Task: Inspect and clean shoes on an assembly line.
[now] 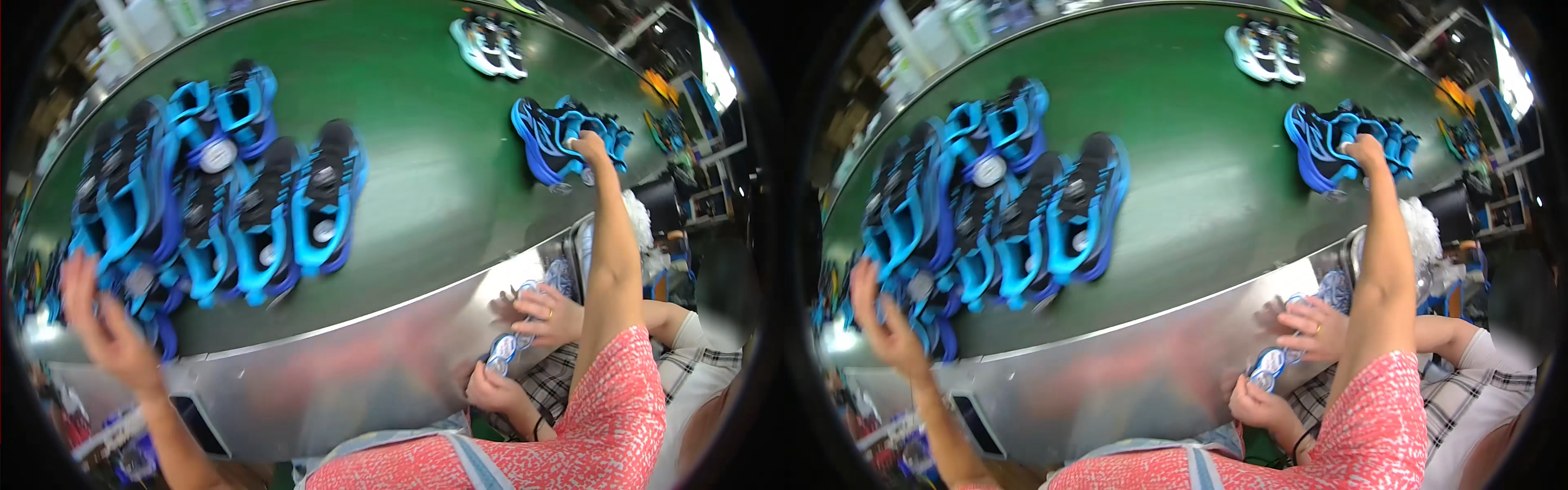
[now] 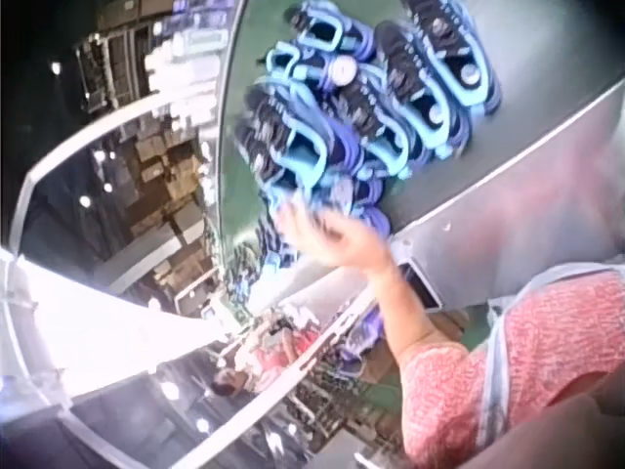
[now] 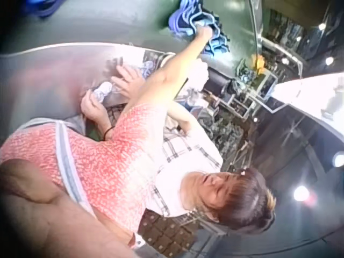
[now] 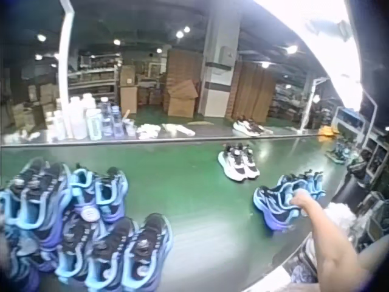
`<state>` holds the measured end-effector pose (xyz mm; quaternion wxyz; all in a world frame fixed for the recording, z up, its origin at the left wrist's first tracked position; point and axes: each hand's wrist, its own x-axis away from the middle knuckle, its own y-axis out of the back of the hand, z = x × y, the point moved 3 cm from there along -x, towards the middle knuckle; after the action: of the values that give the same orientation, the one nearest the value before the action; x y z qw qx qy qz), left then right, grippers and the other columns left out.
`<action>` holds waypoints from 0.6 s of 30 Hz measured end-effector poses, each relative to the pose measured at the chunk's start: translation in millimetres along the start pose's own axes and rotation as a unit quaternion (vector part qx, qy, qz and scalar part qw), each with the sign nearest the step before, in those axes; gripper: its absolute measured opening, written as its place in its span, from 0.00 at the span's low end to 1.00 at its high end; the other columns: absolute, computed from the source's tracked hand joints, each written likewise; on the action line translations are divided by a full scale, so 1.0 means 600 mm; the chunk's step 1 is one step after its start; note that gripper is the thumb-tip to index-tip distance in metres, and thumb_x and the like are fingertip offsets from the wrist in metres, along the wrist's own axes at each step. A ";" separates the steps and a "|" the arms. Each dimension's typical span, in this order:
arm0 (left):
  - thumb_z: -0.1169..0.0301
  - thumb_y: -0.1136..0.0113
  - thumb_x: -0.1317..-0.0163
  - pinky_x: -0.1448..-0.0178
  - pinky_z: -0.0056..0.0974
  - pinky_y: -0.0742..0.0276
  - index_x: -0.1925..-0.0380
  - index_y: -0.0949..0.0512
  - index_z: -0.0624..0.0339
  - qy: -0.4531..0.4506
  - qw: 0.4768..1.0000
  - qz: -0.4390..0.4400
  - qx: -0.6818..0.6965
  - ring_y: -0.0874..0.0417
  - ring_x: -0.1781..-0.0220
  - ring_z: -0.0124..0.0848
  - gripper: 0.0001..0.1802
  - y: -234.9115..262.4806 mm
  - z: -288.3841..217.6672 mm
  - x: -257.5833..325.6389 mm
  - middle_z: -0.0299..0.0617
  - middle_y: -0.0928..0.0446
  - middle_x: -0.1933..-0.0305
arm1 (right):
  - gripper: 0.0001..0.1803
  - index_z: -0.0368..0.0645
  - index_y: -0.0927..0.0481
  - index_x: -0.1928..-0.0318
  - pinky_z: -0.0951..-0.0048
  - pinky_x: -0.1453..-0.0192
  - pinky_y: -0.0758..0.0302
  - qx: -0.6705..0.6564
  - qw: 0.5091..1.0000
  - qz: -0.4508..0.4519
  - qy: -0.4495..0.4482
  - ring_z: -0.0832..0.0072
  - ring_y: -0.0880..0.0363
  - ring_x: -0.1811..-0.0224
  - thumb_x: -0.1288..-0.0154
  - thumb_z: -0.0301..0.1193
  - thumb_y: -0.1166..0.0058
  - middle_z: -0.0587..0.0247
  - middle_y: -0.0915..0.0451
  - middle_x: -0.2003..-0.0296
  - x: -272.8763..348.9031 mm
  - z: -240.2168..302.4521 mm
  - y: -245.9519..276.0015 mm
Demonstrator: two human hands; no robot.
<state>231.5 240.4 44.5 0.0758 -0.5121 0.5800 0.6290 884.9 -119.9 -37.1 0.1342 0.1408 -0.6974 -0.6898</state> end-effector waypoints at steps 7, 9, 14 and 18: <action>0.69 0.41 0.43 0.35 0.47 0.37 0.47 0.26 0.61 0.086 0.850 0.253 0.453 0.31 0.38 0.49 0.22 0.035 -0.259 0.155 0.52 0.30 0.41 | 0.14 0.33 0.23 0.62 0.71 0.59 0.31 -0.311 0.926 0.117 0.177 0.78 0.30 0.66 0.47 0.30 0.49 0.69 0.25 0.69 0.271 0.200 0.125; 0.67 0.40 0.42 0.32 0.45 0.41 0.34 0.41 0.61 0.125 0.777 0.303 0.537 0.40 0.29 0.45 0.37 0.062 -0.296 0.199 0.53 0.43 0.30 | 0.15 0.33 0.23 0.65 0.67 0.62 0.29 -0.251 0.934 0.043 0.249 0.72 0.27 0.69 0.49 0.32 0.47 0.56 0.23 0.73 0.389 0.269 0.184; 0.61 0.38 0.42 0.30 0.46 0.46 0.29 0.57 0.60 0.286 0.647 0.276 0.651 0.55 0.24 0.44 0.49 0.153 -0.260 0.286 0.53 0.56 0.26 | 0.12 0.35 0.22 0.72 0.56 0.64 0.23 -0.152 0.913 -0.012 0.379 0.49 0.21 0.70 0.57 0.30 0.47 0.43 0.22 0.75 0.709 0.438 0.236; 0.68 0.41 0.41 0.35 0.39 0.37 0.29 0.56 0.60 0.452 0.538 0.258 0.664 0.35 0.35 0.39 0.45 0.190 -0.214 0.375 0.50 0.41 0.33 | 0.18 0.35 0.25 0.69 0.55 0.64 0.24 -0.200 0.868 0.112 0.440 0.50 0.22 0.70 0.44 0.41 0.45 0.45 0.24 0.72 0.916 0.470 0.160</action>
<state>119.8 -11.3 -20.7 -0.0437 -0.3597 0.8955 -0.2584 268.3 -68.1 51.3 0.5291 0.3207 -0.4244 -0.6611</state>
